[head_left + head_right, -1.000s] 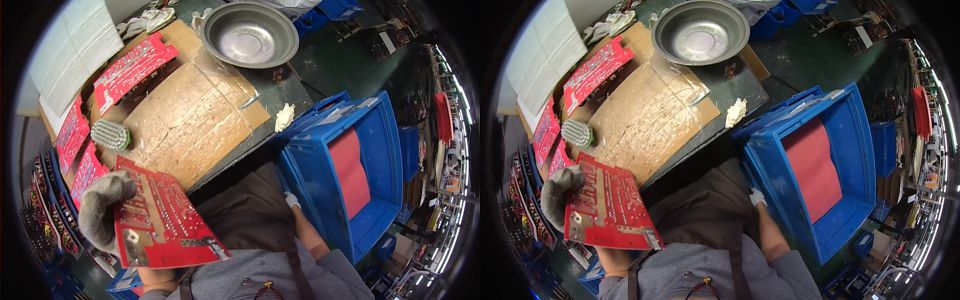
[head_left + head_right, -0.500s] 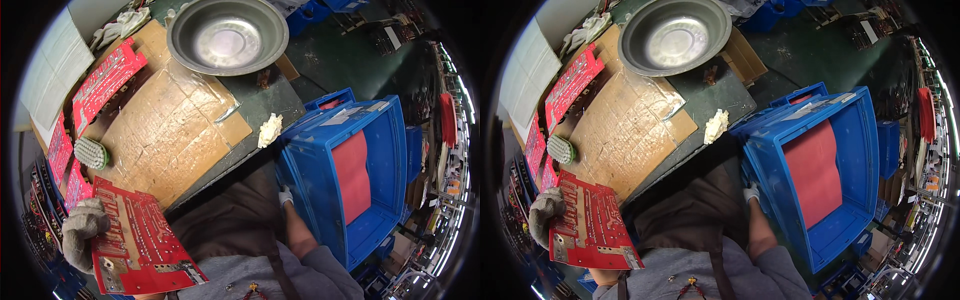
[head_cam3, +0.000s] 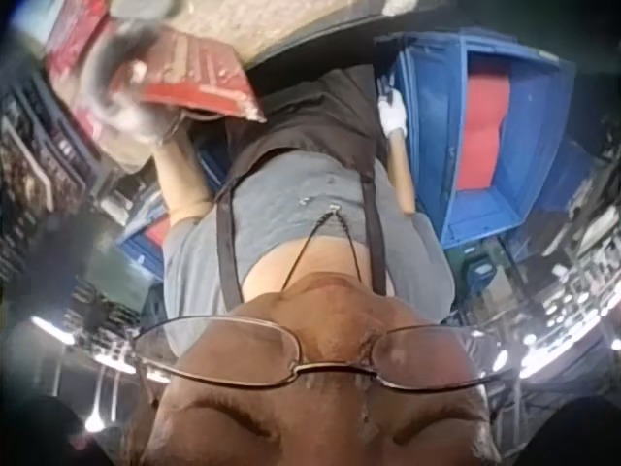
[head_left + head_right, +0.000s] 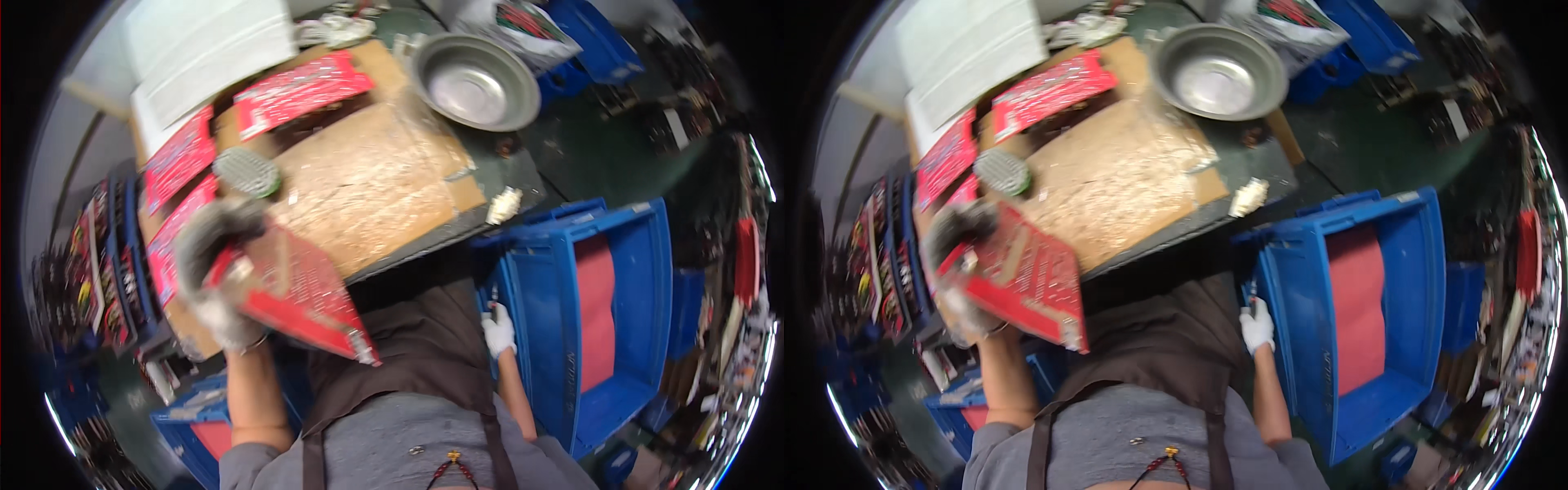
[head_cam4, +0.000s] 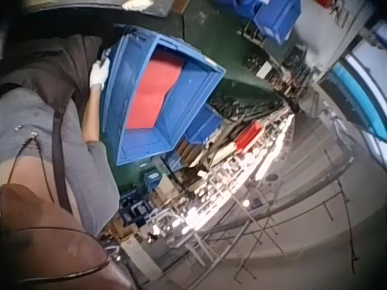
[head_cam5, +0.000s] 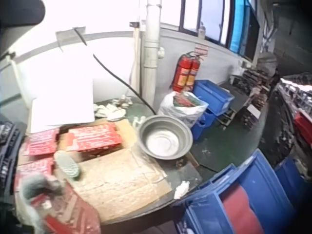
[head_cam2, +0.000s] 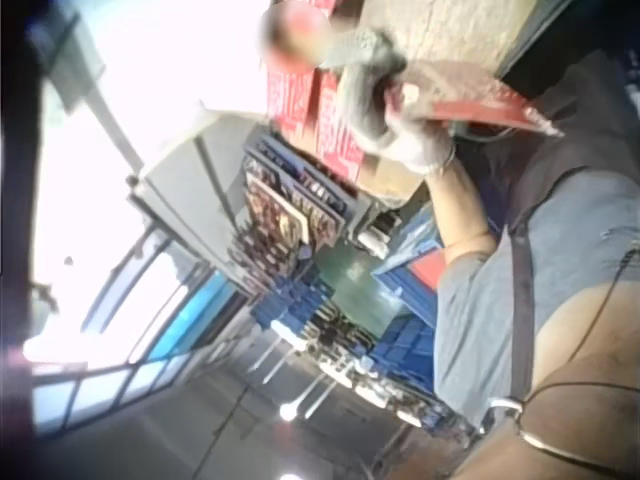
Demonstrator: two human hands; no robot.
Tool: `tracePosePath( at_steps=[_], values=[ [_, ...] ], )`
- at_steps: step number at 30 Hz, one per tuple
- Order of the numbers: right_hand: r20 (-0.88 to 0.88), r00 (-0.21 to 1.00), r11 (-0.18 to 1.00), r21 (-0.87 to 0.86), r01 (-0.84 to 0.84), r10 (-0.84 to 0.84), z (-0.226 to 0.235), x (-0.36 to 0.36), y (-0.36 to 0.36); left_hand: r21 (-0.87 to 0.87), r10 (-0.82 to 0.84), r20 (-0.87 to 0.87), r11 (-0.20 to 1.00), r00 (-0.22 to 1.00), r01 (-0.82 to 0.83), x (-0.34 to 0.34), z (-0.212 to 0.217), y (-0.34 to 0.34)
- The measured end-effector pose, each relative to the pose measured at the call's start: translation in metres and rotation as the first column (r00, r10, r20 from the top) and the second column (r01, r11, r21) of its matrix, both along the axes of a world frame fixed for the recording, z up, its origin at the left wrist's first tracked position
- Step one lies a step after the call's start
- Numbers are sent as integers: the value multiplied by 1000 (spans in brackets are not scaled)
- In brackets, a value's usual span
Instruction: Cleaning and inspecting printed circuit boards using a brush and pliers at a workbench.
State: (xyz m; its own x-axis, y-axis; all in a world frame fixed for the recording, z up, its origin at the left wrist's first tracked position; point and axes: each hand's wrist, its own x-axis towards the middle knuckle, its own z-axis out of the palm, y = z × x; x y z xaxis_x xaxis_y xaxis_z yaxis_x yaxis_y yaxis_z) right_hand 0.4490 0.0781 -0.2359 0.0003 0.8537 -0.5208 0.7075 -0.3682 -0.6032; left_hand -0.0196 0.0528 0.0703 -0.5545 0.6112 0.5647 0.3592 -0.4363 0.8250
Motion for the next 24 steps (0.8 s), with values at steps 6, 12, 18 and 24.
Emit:
tracePosePath(
  at_steps=[6, 12, 18, 24],
  values=[
    [-398, 887, 887, 461, -25, 232, 219, -106, 20, -66, -190, -252, 982, 949, 179, 5, 35, 6],
    [-53, 710, 447, 809, -381, 702, 357, -169, 43, -124, -303, -193, 951, 933, 283, 13, 44, -2],
    [161, 675, 265, 835, -482, 720, 382, -186, 43, -195, -268, -76, 949, 960, 249, 20, 44, -2],
    [50, 639, 338, 815, -470, 767, 372, -201, 40, -190, -274, -142, 951, 951, 245, 20, 39, -14]
  ],
)
